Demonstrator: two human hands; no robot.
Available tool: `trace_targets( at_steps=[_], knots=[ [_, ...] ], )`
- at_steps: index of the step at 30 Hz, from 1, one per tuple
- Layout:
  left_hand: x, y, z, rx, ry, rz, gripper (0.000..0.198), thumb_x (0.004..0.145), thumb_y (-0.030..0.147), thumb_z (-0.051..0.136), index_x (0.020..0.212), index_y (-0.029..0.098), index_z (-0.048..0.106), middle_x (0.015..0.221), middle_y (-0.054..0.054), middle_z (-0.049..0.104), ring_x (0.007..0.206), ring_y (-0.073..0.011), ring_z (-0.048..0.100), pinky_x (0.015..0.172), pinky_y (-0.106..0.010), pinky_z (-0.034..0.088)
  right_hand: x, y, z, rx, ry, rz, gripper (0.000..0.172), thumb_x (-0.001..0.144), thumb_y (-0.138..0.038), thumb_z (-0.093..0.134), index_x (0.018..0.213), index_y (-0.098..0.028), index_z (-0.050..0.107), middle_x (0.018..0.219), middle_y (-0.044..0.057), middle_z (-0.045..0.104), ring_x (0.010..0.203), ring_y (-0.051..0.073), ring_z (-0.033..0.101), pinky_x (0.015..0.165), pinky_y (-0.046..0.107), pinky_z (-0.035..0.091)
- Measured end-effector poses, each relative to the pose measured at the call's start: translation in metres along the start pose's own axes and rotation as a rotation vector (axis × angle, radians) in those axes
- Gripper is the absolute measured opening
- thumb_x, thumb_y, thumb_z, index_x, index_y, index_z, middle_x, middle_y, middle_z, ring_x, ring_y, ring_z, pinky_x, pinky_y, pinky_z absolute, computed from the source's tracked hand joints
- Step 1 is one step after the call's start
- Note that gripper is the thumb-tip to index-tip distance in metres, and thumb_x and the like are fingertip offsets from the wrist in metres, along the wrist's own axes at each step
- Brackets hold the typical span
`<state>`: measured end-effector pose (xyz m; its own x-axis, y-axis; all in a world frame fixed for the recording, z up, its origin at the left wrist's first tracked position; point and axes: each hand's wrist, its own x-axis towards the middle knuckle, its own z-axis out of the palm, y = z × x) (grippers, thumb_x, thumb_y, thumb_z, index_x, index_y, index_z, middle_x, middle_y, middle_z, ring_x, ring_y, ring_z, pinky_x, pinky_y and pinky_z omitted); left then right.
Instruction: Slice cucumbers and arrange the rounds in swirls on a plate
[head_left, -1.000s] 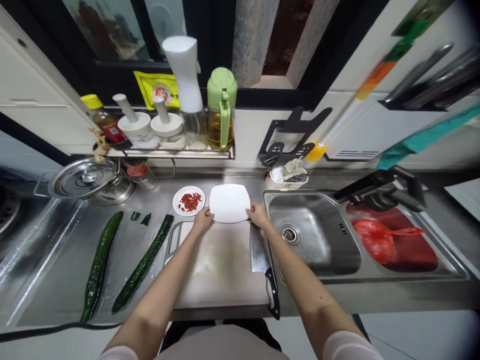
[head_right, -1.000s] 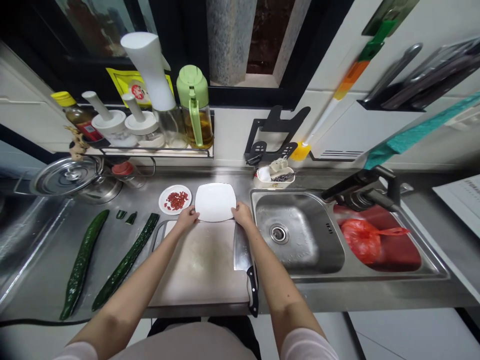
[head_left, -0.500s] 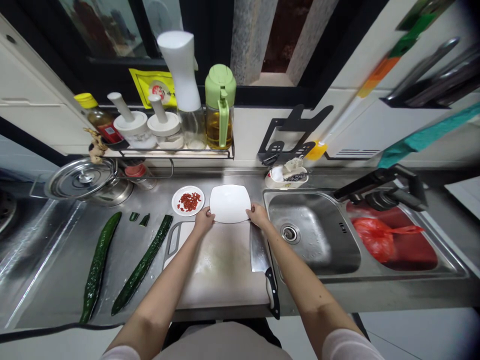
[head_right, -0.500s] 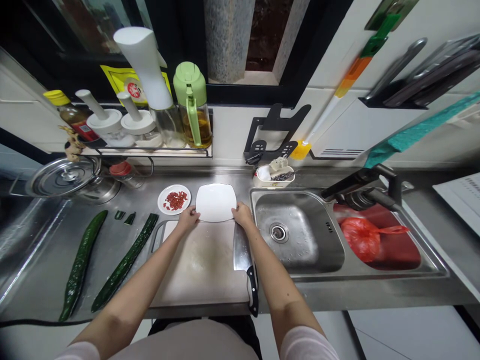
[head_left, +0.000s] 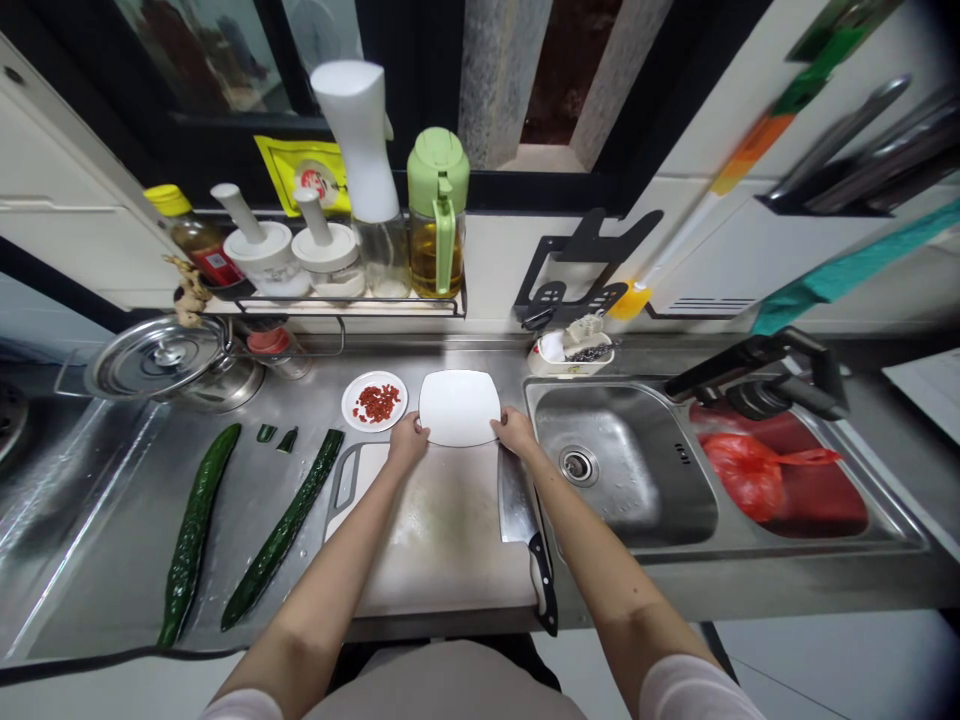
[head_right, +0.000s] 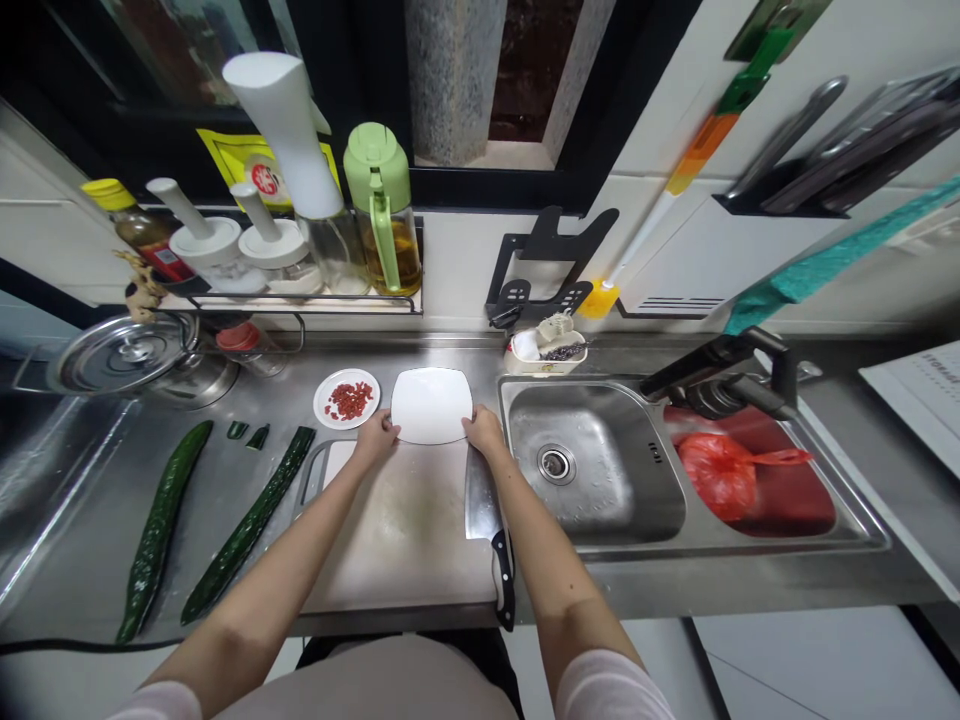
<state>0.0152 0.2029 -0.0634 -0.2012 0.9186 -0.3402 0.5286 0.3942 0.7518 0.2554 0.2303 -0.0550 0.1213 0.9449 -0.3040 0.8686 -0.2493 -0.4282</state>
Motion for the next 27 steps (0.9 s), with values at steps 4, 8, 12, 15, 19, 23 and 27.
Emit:
trace_targets(
  at_steps=[4, 8, 12, 15, 19, 23, 27],
  knots=[
    [-0.003, 0.006, -0.003, 0.105, 0.001, 0.005, 0.034, 0.074, 0.012, 0.063, 0.107, 0.017, 0.066, 0.063, 0.002, 0.058, 0.066, -0.0155, 0.058, 0.071, -0.024, 0.042, 0.0, -0.001, -0.001, 0.003, -0.007, 0.002, 0.014, 0.081, -0.026, 0.062, 0.09, -0.016, 0.065, 0.082, 0.006, 0.068, 0.074, 0.016, 0.059, 0.063, 0.023, 0.037],
    [-0.007, 0.011, -0.005, 0.19, 0.021, 0.006, 0.036, 0.073, 0.014, 0.065, 0.109, 0.019, 0.066, 0.072, -0.003, 0.065, 0.076, -0.0194, 0.062, 0.076, -0.027, 0.043, 0.001, -0.002, -0.001, 0.003, -0.004, 0.003, 0.012, 0.079, -0.025, 0.064, 0.086, -0.016, 0.065, 0.08, 0.007, 0.068, 0.075, 0.018, 0.06, 0.065, 0.024, 0.039],
    [-0.009, 0.015, -0.006, 0.206, 0.026, 0.003, 0.036, 0.074, 0.016, 0.065, 0.109, 0.02, 0.066, 0.079, -0.007, 0.069, 0.084, -0.0221, 0.064, 0.081, -0.029, 0.043, 0.003, -0.002, -0.002, 0.018, 0.023, 0.003, 0.01, 0.076, -0.024, 0.067, 0.081, -0.017, 0.064, 0.075, 0.006, 0.066, 0.074, 0.018, 0.059, 0.064, 0.024, 0.039],
    [-0.011, 0.018, -0.006, 0.217, 0.022, 0.004, 0.034, 0.074, 0.016, 0.063, 0.108, 0.018, 0.066, 0.084, -0.009, 0.07, 0.086, -0.0234, 0.064, 0.082, -0.03, 0.043, 0.004, -0.001, -0.002, 0.001, 0.027, -0.012, 0.009, 0.075, -0.024, 0.066, 0.081, -0.017, 0.063, 0.072, 0.004, 0.065, 0.071, 0.016, 0.059, 0.062, 0.023, 0.038],
    [-0.015, 0.021, -0.006, 0.207, 0.022, 0.027, 0.034, 0.076, 0.014, 0.06, 0.109, 0.016, 0.065, 0.09, -0.013, 0.07, 0.092, -0.0259, 0.064, 0.086, -0.032, 0.043, 0.006, -0.001, -0.004, -0.031, 0.021, -0.026, 0.012, 0.075, -0.026, 0.065, 0.083, -0.017, 0.065, 0.071, 0.004, 0.065, 0.07, 0.017, 0.06, 0.06, 0.023, 0.038],
    [-0.025, 0.024, -0.01, 0.145, 0.08, 0.033, 0.039, 0.08, 0.021, 0.06, 0.118, 0.016, 0.061, 0.097, -0.013, 0.068, 0.1, -0.0261, 0.061, 0.091, -0.033, 0.041, 0.003, -0.004, -0.006, -0.032, 0.056, -0.028, 0.026, 0.075, -0.03, 0.064, 0.096, -0.015, 0.066, 0.075, 0.006, 0.067, 0.074, 0.019, 0.062, 0.063, 0.025, 0.04],
    [-0.047, 0.019, -0.018, 0.092, 0.154, 0.082, 0.044, 0.083, 0.028, 0.059, 0.126, 0.019, 0.057, 0.103, -0.011, 0.065, 0.097, -0.0236, 0.06, 0.09, -0.033, 0.042, -0.01, -0.001, -0.011, 0.057, 0.181, -0.025, 0.045, 0.08, -0.04, 0.055, 0.113, -0.011, 0.063, 0.073, 0.006, 0.066, 0.073, 0.021, 0.062, 0.065, 0.028, 0.041]
  ],
)
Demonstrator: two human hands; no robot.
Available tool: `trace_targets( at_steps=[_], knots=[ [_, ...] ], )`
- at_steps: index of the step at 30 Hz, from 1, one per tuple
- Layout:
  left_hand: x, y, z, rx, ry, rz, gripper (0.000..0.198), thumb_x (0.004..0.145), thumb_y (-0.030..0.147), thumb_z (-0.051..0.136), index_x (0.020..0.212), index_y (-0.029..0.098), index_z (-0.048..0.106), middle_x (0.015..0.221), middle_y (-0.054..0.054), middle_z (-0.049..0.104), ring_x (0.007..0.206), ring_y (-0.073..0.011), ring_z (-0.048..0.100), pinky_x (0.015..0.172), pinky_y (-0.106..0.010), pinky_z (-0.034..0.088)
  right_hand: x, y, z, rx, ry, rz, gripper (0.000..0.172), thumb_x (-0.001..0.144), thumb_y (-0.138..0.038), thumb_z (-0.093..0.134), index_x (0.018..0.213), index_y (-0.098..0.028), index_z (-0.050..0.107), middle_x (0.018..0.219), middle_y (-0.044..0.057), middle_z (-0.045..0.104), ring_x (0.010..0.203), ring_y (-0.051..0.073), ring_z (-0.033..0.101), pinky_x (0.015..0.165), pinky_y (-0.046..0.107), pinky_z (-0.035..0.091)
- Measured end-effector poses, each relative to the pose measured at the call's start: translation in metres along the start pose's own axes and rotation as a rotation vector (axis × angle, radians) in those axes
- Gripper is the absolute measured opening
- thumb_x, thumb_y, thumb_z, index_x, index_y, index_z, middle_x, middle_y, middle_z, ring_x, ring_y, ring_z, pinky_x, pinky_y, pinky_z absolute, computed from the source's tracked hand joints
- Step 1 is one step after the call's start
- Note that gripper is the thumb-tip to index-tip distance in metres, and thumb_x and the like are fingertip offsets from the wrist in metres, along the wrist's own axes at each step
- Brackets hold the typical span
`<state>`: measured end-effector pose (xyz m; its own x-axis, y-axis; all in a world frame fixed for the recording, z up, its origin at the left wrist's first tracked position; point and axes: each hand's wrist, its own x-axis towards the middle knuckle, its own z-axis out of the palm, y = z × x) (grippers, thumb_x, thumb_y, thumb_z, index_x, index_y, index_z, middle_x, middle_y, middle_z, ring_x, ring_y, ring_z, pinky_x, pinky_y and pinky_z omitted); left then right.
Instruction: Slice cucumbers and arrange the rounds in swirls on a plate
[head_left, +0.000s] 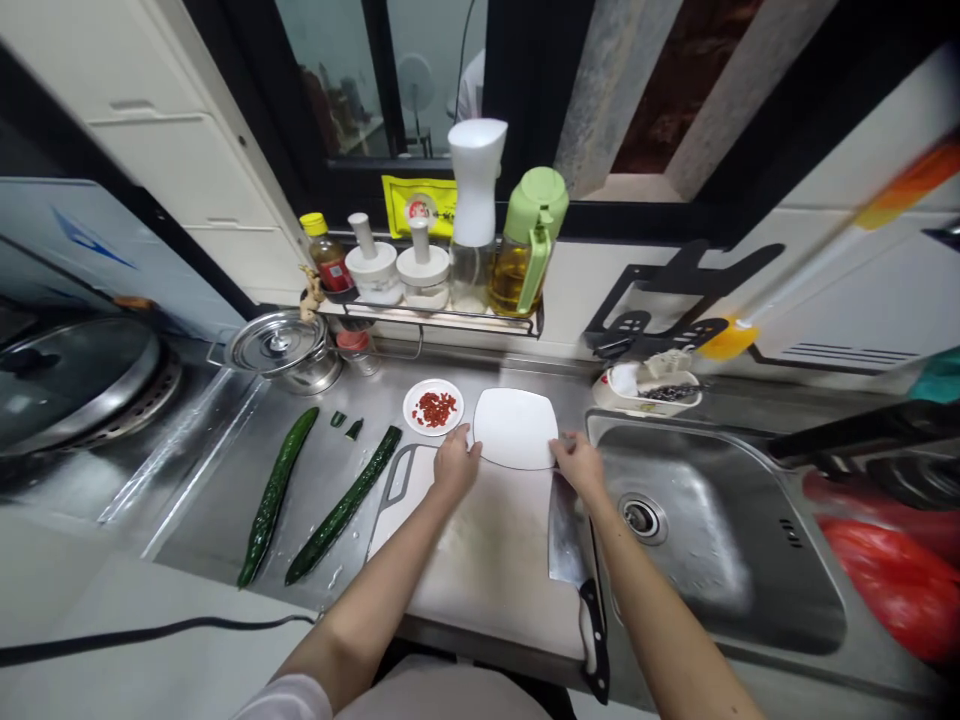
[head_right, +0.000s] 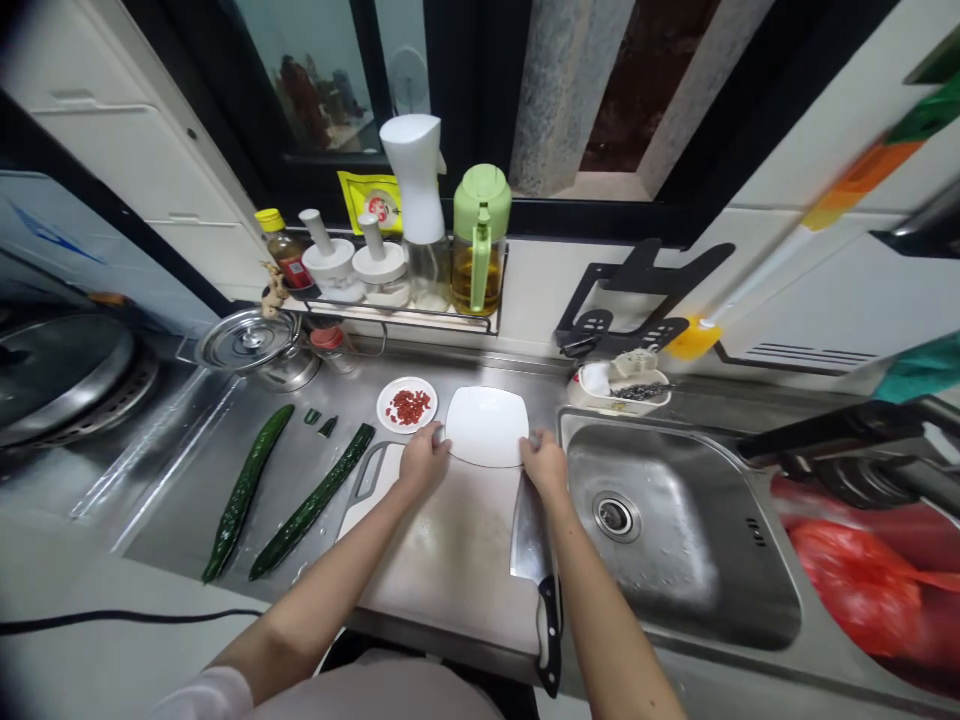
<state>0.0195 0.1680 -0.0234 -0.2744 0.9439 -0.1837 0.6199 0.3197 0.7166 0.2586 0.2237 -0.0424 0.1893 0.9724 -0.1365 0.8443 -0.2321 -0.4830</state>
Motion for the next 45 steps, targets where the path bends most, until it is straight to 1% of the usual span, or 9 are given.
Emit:
trace_targets(
  at_steps=[6, 10, 15, 19, 22, 26, 32, 39, 45],
  knots=[
    [-0.052, -0.028, -0.024, -0.14, 0.077, 0.073, 0.032, 0.084, 0.027, 0.057, 0.114, 0.019, 0.065, 0.083, -0.004, 0.062, 0.076, -0.0172, 0.057, 0.08, -0.029, 0.044, -0.044, 0.024, -0.017, 0.219, 0.082, -0.043, 0.054, 0.075, -0.055, 0.046, 0.104, -0.013, 0.065, 0.058, 0.001, 0.058, 0.058, 0.02, 0.055, 0.06, 0.03, 0.04],
    [-0.076, -0.06, -0.052, -0.114, 0.194, 0.04, 0.028, 0.086, 0.029, 0.055, 0.11, 0.02, 0.067, 0.085, -0.005, 0.062, 0.075, -0.0174, 0.057, 0.077, -0.029, 0.045, -0.086, 0.045, -0.025, 0.227, 0.091, 0.006, 0.055, 0.071, -0.059, 0.043, 0.095, -0.015, 0.066, 0.056, 0.002, 0.057, 0.053, 0.02, 0.053, 0.057, 0.031, 0.04],
    [-0.08, -0.092, -0.085, 0.116, 0.35, -0.024, 0.029, 0.086, 0.029, 0.055, 0.111, 0.021, 0.067, 0.107, -0.01, 0.063, 0.103, -0.0259, 0.056, 0.094, -0.038, 0.041, -0.128, 0.063, -0.034, 0.193, 0.043, 0.014, 0.051, 0.072, -0.058, 0.042, 0.092, -0.017, 0.066, 0.059, 0.004, 0.06, 0.056, 0.022, 0.058, 0.057, 0.032, 0.041],
    [-0.069, -0.101, -0.098, 0.286, 0.416, -0.095, 0.034, 0.088, 0.031, 0.053, 0.119, 0.022, 0.064, 0.12, -0.011, 0.059, 0.114, -0.0292, 0.051, 0.1, -0.043, 0.037, -0.152, 0.065, -0.039, 0.059, -0.05, -0.001, 0.042, 0.075, -0.055, 0.042, 0.09, -0.022, 0.063, 0.064, 0.005, 0.064, 0.06, 0.023, 0.061, 0.058, 0.031, 0.04],
    [-0.057, -0.103, -0.101, 0.382, 0.387, -0.141, 0.041, 0.088, 0.032, 0.054, 0.128, 0.023, 0.058, 0.125, -0.012, 0.056, 0.117, -0.0299, 0.05, 0.101, -0.045, 0.035, -0.166, 0.061, -0.039, -0.066, -0.153, 0.029, 0.038, 0.077, -0.051, 0.047, 0.095, -0.022, 0.062, 0.072, 0.005, 0.066, 0.067, 0.023, 0.063, 0.058, 0.03, 0.038],
    [-0.047, -0.112, -0.105, 0.499, 0.254, -0.197, 0.055, 0.088, 0.038, 0.054, 0.141, 0.027, 0.046, 0.129, -0.013, 0.054, 0.117, -0.0317, 0.051, 0.098, -0.046, 0.039, -0.179, 0.054, -0.04, -0.177, -0.272, 0.089, 0.04, 0.08, -0.046, 0.053, 0.109, -0.018, 0.058, 0.084, 0.007, 0.069, 0.081, 0.023, 0.066, 0.064, 0.028, 0.039],
    [-0.048, -0.136, -0.115, 0.603, 0.096, -0.154, 0.056, 0.09, 0.04, 0.049, 0.145, 0.03, 0.041, 0.121, -0.014, 0.059, 0.108, -0.0306, 0.057, 0.087, -0.041, 0.047, -0.193, 0.043, -0.044, -0.264, -0.336, 0.173, 0.037, 0.083, -0.039, 0.057, 0.114, -0.018, 0.055, 0.096, 0.008, 0.07, 0.093, 0.023, 0.066, 0.066, 0.027, 0.037],
    [-0.049, -0.141, -0.121, 0.647, 0.073, -0.064, 0.056, 0.091, 0.037, 0.047, 0.146, 0.027, 0.041, 0.109, -0.014, 0.063, 0.103, -0.0305, 0.059, 0.085, -0.04, 0.048, -0.195, 0.041, -0.042, -0.306, -0.328, 0.179, 0.04, 0.081, -0.031, 0.06, 0.118, -0.016, 0.054, 0.097, 0.011, 0.07, 0.094, 0.023, 0.066, 0.068, 0.027, 0.036],
    [-0.065, -0.135, -0.121, 0.586, 0.087, 0.036, 0.054, 0.092, 0.035, 0.048, 0.145, 0.027, 0.044, 0.105, -0.013, 0.064, 0.099, -0.0296, 0.059, 0.086, -0.04, 0.047, -0.197, 0.043, -0.043, -0.312, -0.332, 0.163, 0.043, 0.077, -0.035, 0.063, 0.115, -0.014, 0.055, 0.089, 0.01, 0.07, 0.089, 0.024, 0.066, 0.065, 0.026, 0.035]
  ],
)
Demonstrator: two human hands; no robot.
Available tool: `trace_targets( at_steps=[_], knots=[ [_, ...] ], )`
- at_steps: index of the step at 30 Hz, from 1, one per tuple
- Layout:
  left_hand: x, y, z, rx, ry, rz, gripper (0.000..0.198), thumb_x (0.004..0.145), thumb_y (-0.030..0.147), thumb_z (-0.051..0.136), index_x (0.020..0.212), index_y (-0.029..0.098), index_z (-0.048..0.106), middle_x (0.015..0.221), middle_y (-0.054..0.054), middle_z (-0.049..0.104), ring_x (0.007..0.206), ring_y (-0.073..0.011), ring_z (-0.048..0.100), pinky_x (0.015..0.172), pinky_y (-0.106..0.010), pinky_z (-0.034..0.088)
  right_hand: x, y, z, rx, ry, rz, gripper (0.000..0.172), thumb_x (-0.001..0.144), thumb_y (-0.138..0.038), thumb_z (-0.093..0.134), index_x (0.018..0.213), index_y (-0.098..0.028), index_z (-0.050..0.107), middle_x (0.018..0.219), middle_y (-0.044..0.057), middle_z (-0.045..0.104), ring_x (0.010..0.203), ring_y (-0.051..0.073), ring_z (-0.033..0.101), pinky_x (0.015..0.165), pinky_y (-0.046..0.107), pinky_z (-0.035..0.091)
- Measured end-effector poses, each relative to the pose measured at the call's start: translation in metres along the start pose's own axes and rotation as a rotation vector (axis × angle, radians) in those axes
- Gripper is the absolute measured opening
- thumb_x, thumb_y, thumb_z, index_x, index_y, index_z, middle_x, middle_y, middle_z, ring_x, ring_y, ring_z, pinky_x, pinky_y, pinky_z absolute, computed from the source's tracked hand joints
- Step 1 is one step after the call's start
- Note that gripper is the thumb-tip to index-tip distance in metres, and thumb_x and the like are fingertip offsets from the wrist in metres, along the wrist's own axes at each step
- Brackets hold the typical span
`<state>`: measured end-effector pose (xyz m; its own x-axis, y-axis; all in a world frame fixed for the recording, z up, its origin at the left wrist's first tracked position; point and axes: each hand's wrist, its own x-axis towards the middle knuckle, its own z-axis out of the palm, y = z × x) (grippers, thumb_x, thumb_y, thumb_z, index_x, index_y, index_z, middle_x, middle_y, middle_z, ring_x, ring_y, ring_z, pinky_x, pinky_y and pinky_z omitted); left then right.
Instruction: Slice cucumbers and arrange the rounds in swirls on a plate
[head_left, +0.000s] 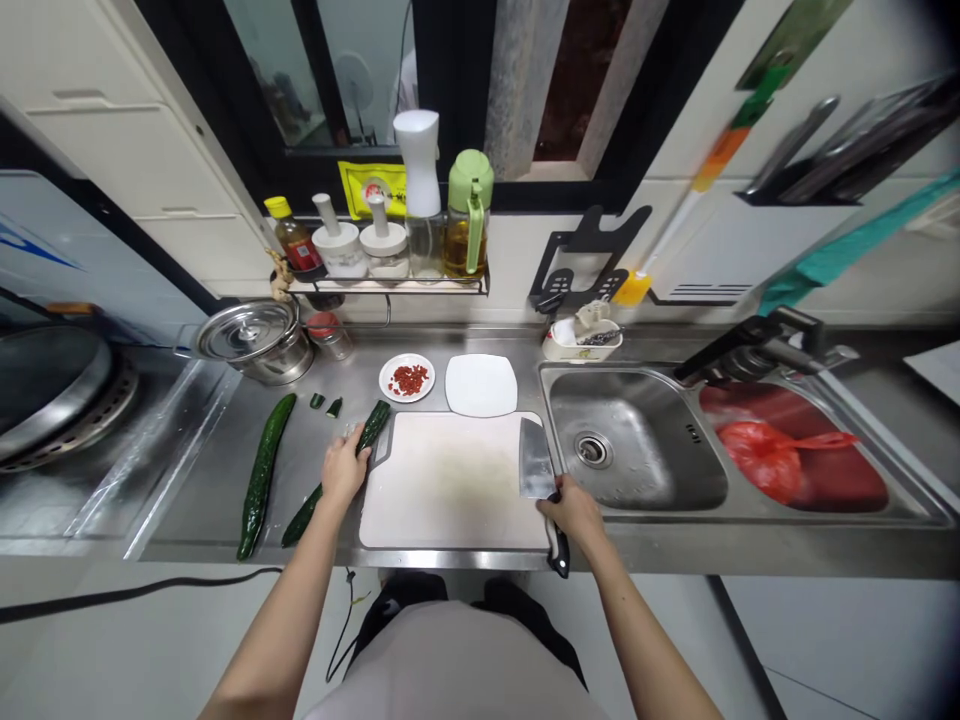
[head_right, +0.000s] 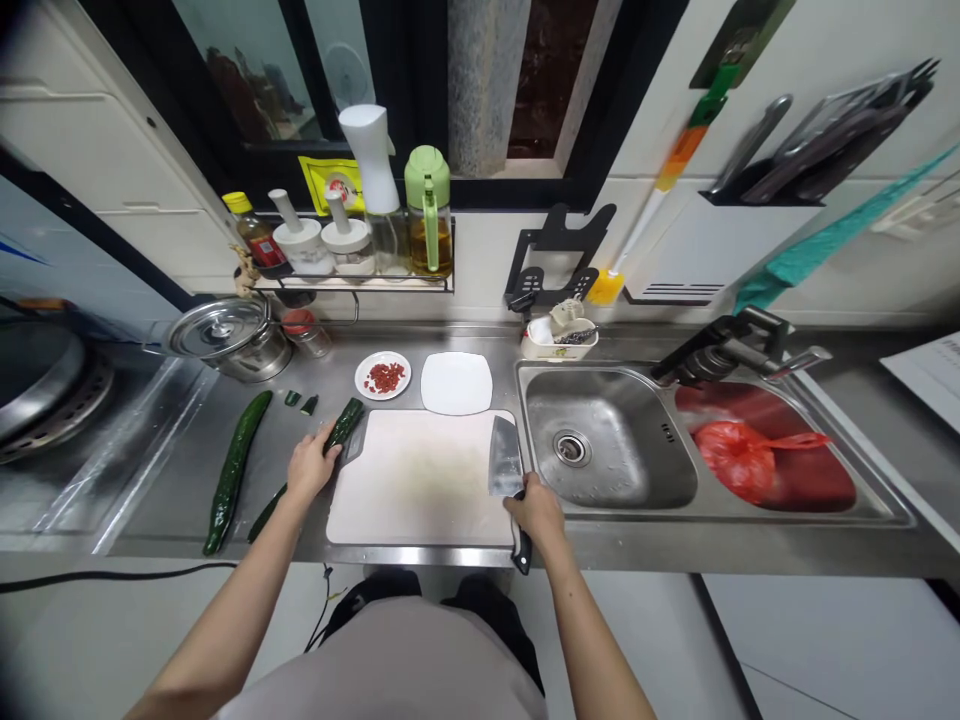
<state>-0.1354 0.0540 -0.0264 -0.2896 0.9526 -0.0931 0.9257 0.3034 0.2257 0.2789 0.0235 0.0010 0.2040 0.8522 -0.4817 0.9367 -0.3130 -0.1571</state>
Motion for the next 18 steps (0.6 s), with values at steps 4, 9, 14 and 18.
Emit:
trace_targets(
  at_steps=[4, 9, 14, 18],
  knots=[
    [-0.018, 0.008, -0.003, -0.106, -0.038, 0.153, 0.053, 0.091, 0.032, 0.051, 0.143, 0.027, 0.046, 0.104, -0.01, 0.063, 0.099, -0.0264, 0.059, 0.089, -0.038, 0.046, -0.002, 0.006, 0.0, 0.025, -0.008, 0.006, 0.04, 0.076, -0.036, 0.064, 0.109, -0.015, 0.057, 0.091, 0.01, 0.07, 0.089, 0.023, 0.065, 0.064, 0.026, 0.035],
    [-0.045, 0.027, -0.001, -0.208, -0.166, 0.313, 0.054, 0.091, 0.03, 0.052, 0.144, 0.029, 0.045, 0.105, -0.008, 0.062, 0.099, -0.0239, 0.057, 0.087, -0.034, 0.046, -0.003, 0.011, 0.001, 0.033, -0.028, 0.017, 0.039, 0.077, -0.038, 0.062, 0.107, -0.016, 0.056, 0.092, 0.01, 0.069, 0.089, 0.024, 0.065, 0.063, 0.026, 0.034],
    [-0.06, 0.045, 0.005, -0.195, -0.295, 0.394, 0.051, 0.092, 0.031, 0.05, 0.143, 0.03, 0.046, 0.107, -0.007, 0.06, 0.104, -0.0243, 0.055, 0.09, -0.034, 0.044, -0.005, 0.008, -0.004, 0.055, -0.019, 0.019, 0.033, 0.076, -0.039, 0.063, 0.101, -0.019, 0.055, 0.084, 0.007, 0.067, 0.082, 0.022, 0.064, 0.061, 0.025, 0.033],
    [-0.061, 0.053, 0.006, -0.104, -0.358, 0.425, 0.052, 0.091, 0.029, 0.051, 0.143, 0.031, 0.046, 0.105, -0.007, 0.059, 0.104, -0.0242, 0.054, 0.088, -0.032, 0.043, -0.006, 0.005, -0.005, 0.094, 0.018, -0.027, 0.025, 0.077, -0.036, 0.061, 0.095, -0.02, 0.054, 0.078, 0.004, 0.065, 0.076, 0.02, 0.061, 0.059, 0.024, 0.03]
  ],
)
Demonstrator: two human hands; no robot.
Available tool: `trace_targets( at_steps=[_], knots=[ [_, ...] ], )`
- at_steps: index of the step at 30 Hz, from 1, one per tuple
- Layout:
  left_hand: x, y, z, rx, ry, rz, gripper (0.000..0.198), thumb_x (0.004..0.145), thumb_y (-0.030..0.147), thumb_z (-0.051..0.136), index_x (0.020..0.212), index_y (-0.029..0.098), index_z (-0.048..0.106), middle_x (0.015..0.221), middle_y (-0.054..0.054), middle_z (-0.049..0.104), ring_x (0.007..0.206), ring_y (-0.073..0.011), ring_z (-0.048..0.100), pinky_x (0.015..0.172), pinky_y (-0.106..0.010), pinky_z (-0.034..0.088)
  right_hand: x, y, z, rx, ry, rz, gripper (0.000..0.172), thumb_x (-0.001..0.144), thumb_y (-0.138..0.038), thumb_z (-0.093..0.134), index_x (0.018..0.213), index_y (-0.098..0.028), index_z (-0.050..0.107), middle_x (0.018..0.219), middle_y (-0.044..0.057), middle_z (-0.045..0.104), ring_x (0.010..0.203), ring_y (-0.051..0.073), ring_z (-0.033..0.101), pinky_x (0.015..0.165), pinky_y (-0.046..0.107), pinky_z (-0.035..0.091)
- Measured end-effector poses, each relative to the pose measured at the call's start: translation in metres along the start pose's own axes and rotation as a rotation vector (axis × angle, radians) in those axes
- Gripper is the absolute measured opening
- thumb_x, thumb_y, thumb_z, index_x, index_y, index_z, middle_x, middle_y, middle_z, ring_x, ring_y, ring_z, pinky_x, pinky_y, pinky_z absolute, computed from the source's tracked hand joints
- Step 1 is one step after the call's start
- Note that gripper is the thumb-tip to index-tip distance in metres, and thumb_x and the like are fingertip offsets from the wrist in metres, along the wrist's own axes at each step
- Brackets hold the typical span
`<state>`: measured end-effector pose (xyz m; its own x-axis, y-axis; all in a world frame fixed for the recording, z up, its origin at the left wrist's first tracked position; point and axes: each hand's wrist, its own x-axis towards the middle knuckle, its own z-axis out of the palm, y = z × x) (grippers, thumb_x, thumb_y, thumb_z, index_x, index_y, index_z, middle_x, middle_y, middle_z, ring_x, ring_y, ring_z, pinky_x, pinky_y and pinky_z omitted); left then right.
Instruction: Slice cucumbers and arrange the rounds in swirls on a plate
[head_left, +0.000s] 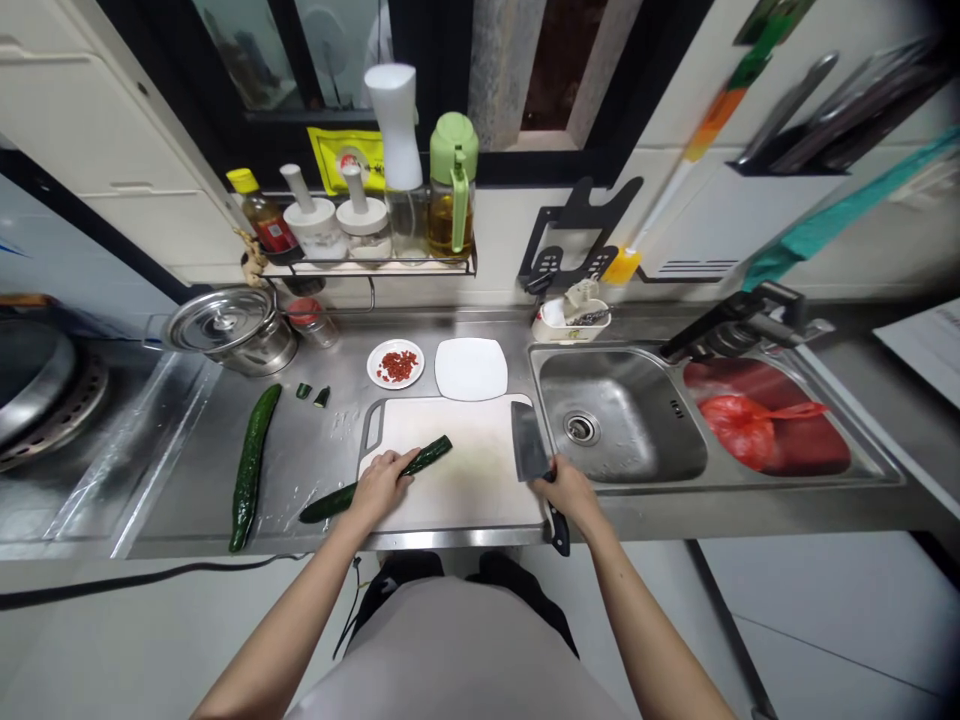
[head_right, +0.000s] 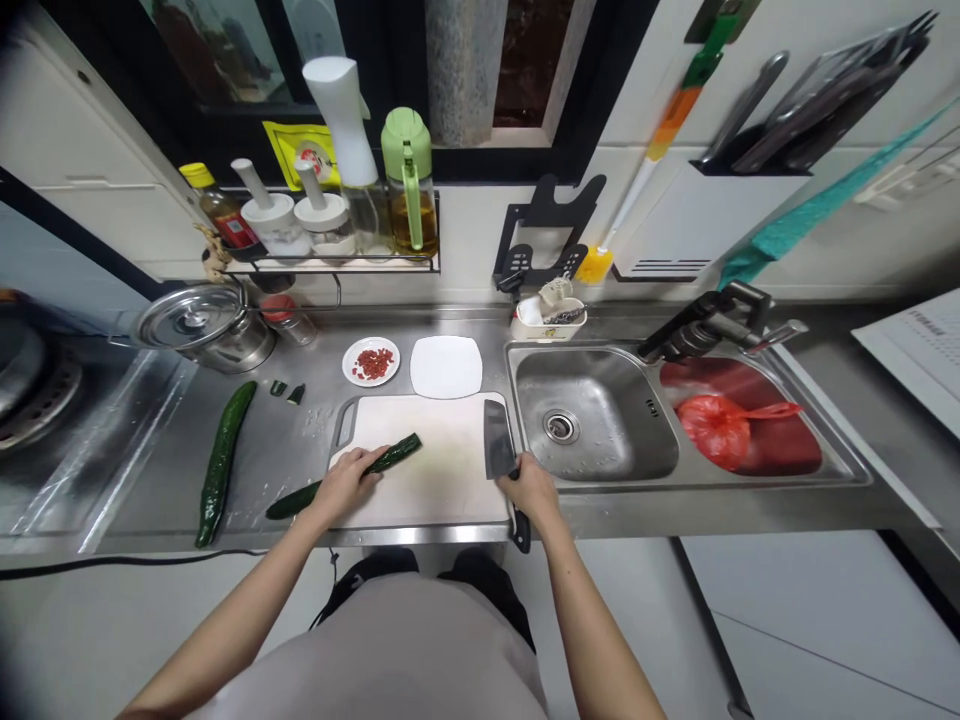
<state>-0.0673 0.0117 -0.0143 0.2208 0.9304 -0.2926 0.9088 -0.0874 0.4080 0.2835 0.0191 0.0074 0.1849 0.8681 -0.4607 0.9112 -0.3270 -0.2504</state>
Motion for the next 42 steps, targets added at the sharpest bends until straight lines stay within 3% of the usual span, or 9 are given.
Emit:
trace_targets(
  at_steps=[5, 17, 26, 32, 37, 42],
  knots=[
    [0.002, 0.002, 0.001, 0.08, -0.023, 0.016, 0.053, 0.09, 0.028, 0.052, 0.143, 0.031, 0.045, 0.109, -0.007, 0.059, 0.104, -0.0235, 0.053, 0.088, -0.032, 0.043, -0.002, -0.003, 0.005, 0.012, 0.044, -0.037, 0.021, 0.078, -0.029, 0.058, 0.096, -0.02, 0.053, 0.075, 0.002, 0.062, 0.073, 0.018, 0.058, 0.058, 0.024, 0.026],
    [0.006, 0.006, 0.008, 0.045, 0.133, 0.053, 0.054, 0.085, 0.037, 0.06, 0.138, 0.03, 0.05, 0.116, -0.007, 0.059, 0.107, -0.0255, 0.054, 0.092, -0.038, 0.043, -0.006, -0.024, 0.004, -0.045, 0.002, -0.083, 0.026, 0.085, -0.023, 0.049, 0.11, -0.019, 0.052, 0.089, 0.007, 0.068, 0.08, 0.02, 0.061, 0.063, 0.026, 0.029],
    [0.039, 0.024, 0.027, -0.033, 0.236, 0.293, 0.039, 0.095, 0.035, 0.047, 0.132, 0.025, 0.055, 0.11, -0.007, 0.062, 0.101, -0.021, 0.057, 0.091, -0.035, 0.047, -0.002, -0.04, -0.001, -0.168, -0.067, -0.104, 0.027, 0.096, -0.028, 0.037, 0.112, -0.016, 0.056, 0.1, 0.013, 0.069, 0.092, 0.022, 0.064, 0.07, 0.027, 0.034],
    [0.036, 0.019, 0.034, -0.023, 0.201, 0.407, 0.039, 0.097, 0.034, 0.045, 0.133, 0.027, 0.056, 0.11, -0.008, 0.062, 0.1, -0.02, 0.058, 0.092, -0.036, 0.048, -0.016, -0.07, 0.001, -0.142, -0.103, -0.222, 0.027, 0.099, -0.029, 0.034, 0.111, -0.016, 0.055, 0.096, 0.011, 0.07, 0.09, 0.022, 0.064, 0.069, 0.027, 0.035],
    [0.035, 0.02, 0.034, 0.0, 0.196, 0.389, 0.04, 0.097, 0.034, 0.045, 0.134, 0.027, 0.056, 0.11, -0.008, 0.062, 0.102, -0.0206, 0.057, 0.093, -0.036, 0.049, -0.03, -0.095, 0.013, -0.108, -0.137, -0.292, 0.03, 0.101, -0.029, 0.029, 0.119, -0.016, 0.05, 0.097, 0.012, 0.069, 0.09, 0.022, 0.065, 0.072, 0.028, 0.038],
    [0.037, 0.021, 0.034, -0.005, 0.192, 0.389, 0.04, 0.097, 0.034, 0.044, 0.134, 0.028, 0.056, 0.109, -0.008, 0.061, 0.101, -0.02, 0.057, 0.093, -0.036, 0.049, -0.032, -0.103, 0.022, -0.094, -0.146, -0.309, 0.034, 0.1, -0.029, 0.028, 0.121, -0.015, 0.049, 0.099, 0.013, 0.069, 0.091, 0.023, 0.065, 0.073, 0.03, 0.041]
  ],
)
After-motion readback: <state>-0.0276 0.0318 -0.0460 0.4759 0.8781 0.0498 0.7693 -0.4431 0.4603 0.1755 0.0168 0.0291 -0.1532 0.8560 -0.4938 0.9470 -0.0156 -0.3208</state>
